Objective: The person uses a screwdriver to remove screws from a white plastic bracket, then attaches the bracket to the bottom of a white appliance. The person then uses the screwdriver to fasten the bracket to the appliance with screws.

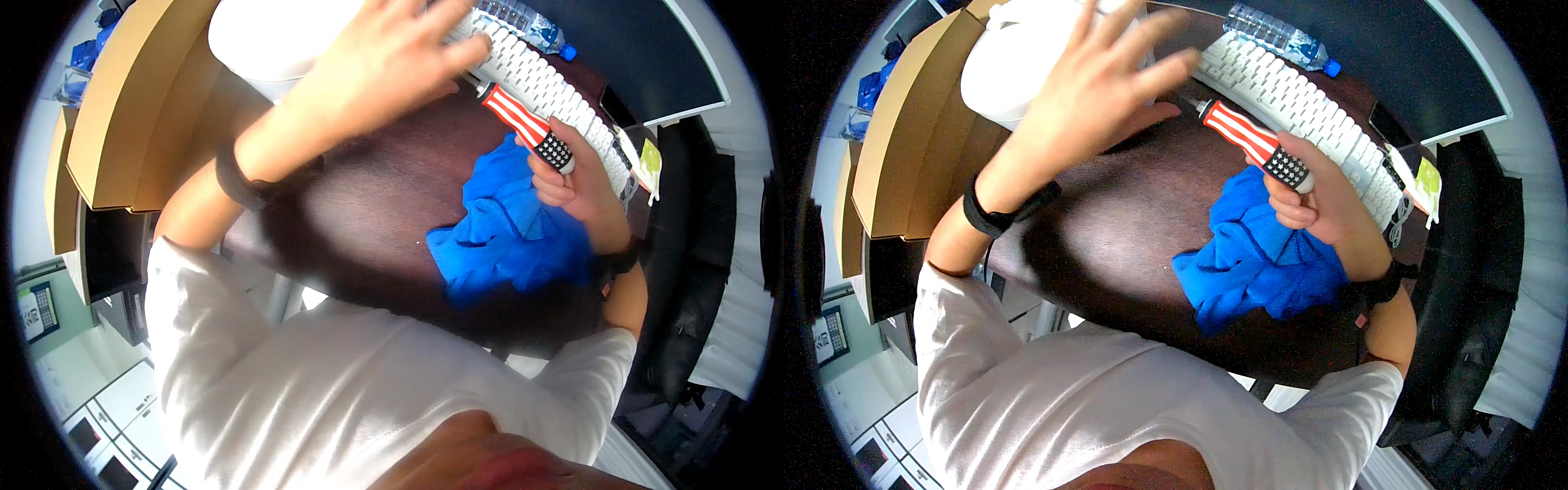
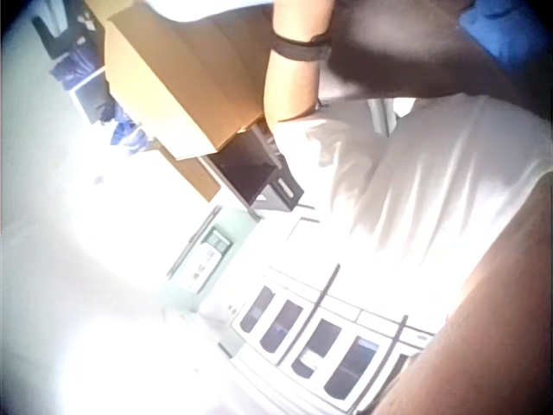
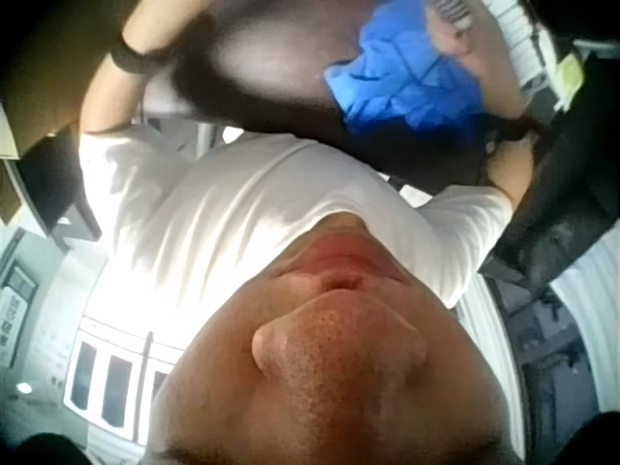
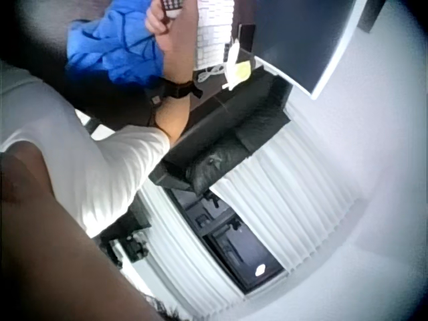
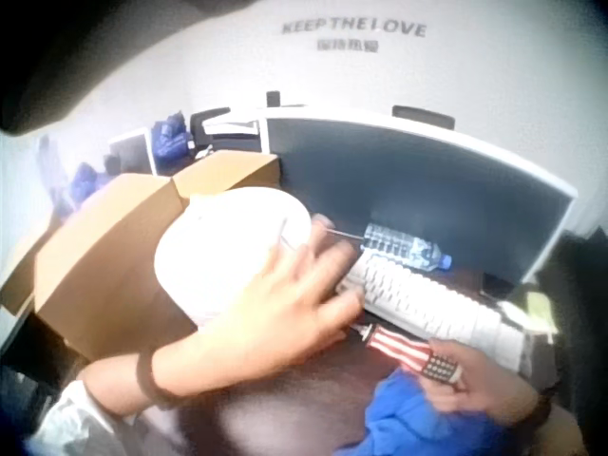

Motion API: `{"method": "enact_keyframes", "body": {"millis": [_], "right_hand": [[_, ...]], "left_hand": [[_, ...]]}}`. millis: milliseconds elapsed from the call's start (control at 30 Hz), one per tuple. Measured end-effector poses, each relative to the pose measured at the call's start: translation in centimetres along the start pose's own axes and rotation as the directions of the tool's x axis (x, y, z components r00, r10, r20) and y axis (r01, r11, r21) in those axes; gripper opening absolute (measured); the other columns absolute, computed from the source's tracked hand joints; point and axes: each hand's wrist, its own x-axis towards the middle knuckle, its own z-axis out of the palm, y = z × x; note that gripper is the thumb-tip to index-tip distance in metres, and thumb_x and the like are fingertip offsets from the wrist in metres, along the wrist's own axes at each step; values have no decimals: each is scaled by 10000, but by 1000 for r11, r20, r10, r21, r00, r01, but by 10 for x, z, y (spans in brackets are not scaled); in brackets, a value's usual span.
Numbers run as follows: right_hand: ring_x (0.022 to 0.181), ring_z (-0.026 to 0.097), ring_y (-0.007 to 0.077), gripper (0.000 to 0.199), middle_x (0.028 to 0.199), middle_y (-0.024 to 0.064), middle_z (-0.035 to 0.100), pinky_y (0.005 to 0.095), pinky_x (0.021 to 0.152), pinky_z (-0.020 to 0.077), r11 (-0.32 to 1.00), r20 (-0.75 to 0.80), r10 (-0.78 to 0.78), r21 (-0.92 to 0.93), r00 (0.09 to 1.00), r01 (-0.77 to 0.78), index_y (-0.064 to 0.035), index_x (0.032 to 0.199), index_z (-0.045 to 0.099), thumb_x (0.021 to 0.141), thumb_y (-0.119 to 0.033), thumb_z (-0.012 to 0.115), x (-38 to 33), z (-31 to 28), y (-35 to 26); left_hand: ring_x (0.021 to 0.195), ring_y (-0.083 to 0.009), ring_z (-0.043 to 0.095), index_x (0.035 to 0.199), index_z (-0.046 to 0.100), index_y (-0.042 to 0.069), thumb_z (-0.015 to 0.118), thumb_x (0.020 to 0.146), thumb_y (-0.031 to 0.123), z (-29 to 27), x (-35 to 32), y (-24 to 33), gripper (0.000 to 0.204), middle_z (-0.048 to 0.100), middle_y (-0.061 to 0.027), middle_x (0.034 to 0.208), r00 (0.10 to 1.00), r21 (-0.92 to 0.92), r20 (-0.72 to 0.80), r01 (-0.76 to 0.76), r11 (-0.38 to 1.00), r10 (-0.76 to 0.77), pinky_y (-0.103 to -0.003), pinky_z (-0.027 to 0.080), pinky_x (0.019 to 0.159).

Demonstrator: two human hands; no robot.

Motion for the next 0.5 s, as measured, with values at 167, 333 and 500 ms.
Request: {"method": "enact_keyframes", "body": {"millis": [167, 333, 500], "right_hand": [[325, 284, 78, 410, 484, -4, 382, 217, 334, 211, 999, 36, 21, 25, 999, -22, -37, 1004, 559, 951, -402, 380, 1, -5, 0], [327, 278, 77, 437, 471, -7, 361, 218, 334, 206, 1000, 12, -19, 3, 1000, 19, -17, 1007, 560, 950, -408, 375, 2, -7, -2], [326, 272, 75, 477, 467, -5, 338, 217, 327, 198, 999, 78, 29, 36, 997, -32, -3, 1036, 554, 954, -426, 349, 6, -12, -2]], "left_hand": [[752, -230, 531, 790, 568, 48, 696, 710, 152, 26, -19, 59, 184, 525, -67, 777, 965, -604, -39, 183, 776, -258, -333, 439, 634], [593, -48, 509, 789, 519, 54, 608, 887, 257, 45, -22, 82, 243, 541, 26, 695, 610, -768, 635, 565, -302, -475, -189, 408, 514], [547, -84, 543, 887, 534, 12, 622, 875, 252, 63, -27, 89, 256, 580, -21, 670, 531, -691, 700, 339, -638, -477, -195, 451, 475]]}}
